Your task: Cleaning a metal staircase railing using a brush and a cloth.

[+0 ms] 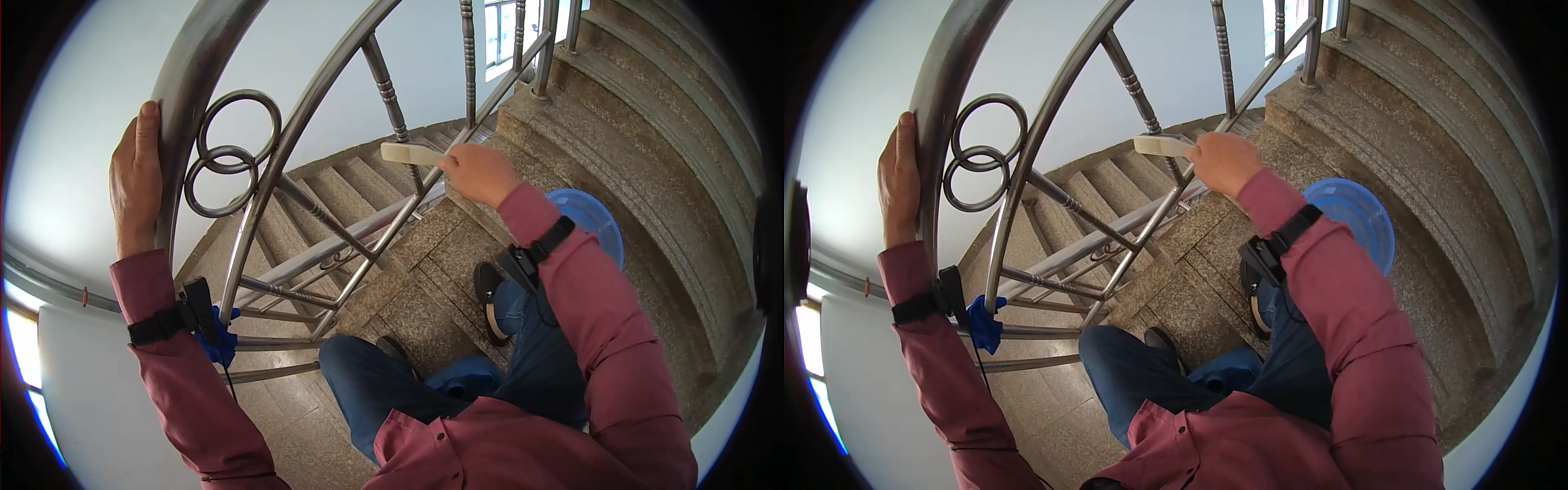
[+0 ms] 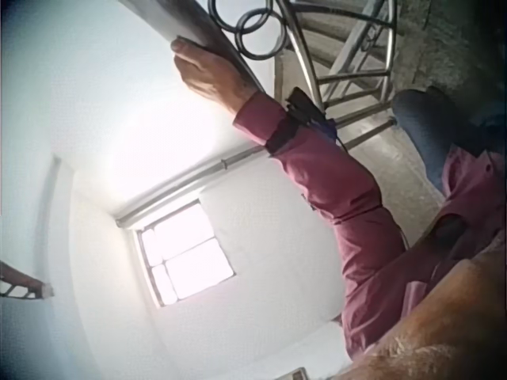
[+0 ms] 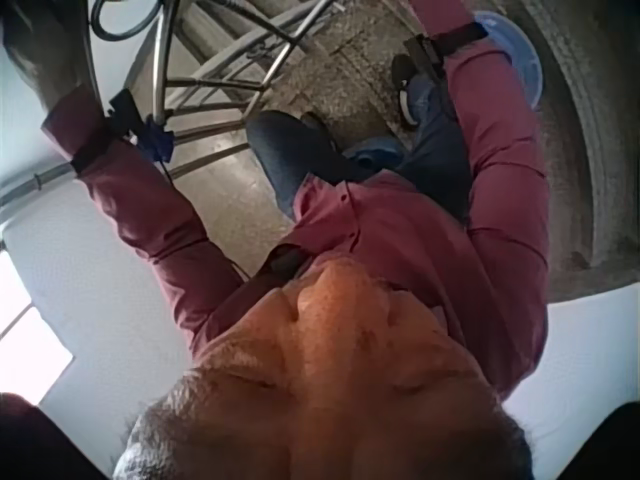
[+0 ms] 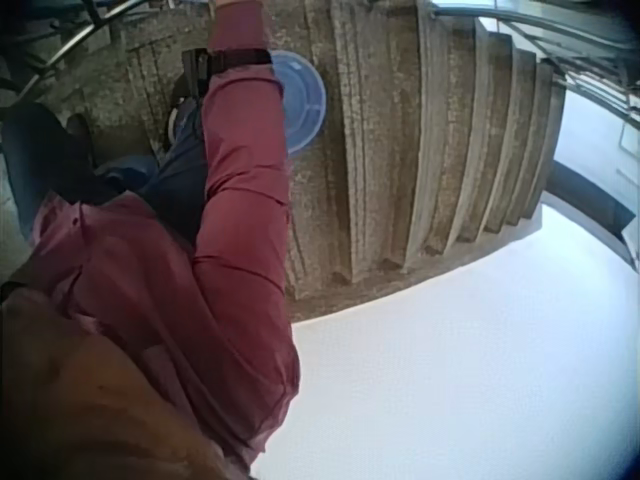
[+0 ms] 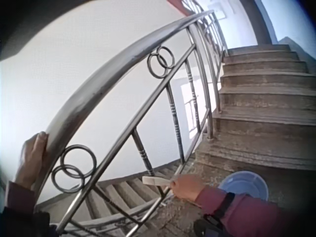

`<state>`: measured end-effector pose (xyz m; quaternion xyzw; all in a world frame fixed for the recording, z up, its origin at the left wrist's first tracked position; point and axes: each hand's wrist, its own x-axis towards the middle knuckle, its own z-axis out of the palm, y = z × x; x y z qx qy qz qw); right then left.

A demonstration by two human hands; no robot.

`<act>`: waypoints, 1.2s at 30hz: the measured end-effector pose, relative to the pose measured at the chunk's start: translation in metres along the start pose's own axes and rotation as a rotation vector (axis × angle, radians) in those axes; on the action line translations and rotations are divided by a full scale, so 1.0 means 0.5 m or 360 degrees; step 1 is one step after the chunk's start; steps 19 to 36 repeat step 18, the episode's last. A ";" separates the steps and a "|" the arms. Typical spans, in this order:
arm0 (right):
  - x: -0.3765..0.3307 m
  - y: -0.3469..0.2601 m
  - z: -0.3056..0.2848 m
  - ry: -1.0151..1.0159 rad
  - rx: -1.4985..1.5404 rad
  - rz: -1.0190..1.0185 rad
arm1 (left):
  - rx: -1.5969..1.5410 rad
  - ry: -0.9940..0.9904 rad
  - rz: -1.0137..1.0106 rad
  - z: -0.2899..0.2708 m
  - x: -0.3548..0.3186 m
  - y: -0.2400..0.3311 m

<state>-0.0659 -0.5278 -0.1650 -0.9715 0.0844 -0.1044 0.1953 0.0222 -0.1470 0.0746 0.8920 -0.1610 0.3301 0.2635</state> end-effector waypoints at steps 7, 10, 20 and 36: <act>0.023 -0.038 0.039 0.0043 0.0016 0.0010 | 0.0108 -0.0027 -0.0008 -0.001 -0.002 0.005; 0.001 -0.019 0.024 0.0052 -0.0011 0.0019 | 0.0149 -0.0075 -0.0062 -0.003 -0.001 0.001; -0.038 0.006 -0.013 0.0028 -0.0014 0.0028 | 0.0035 -0.0112 -0.0048 -0.002 0.010 -0.014; -0.038 0.006 -0.013 0.0028 -0.0014 0.0028 | 0.0035 -0.0112 -0.0048 -0.002 0.010 -0.014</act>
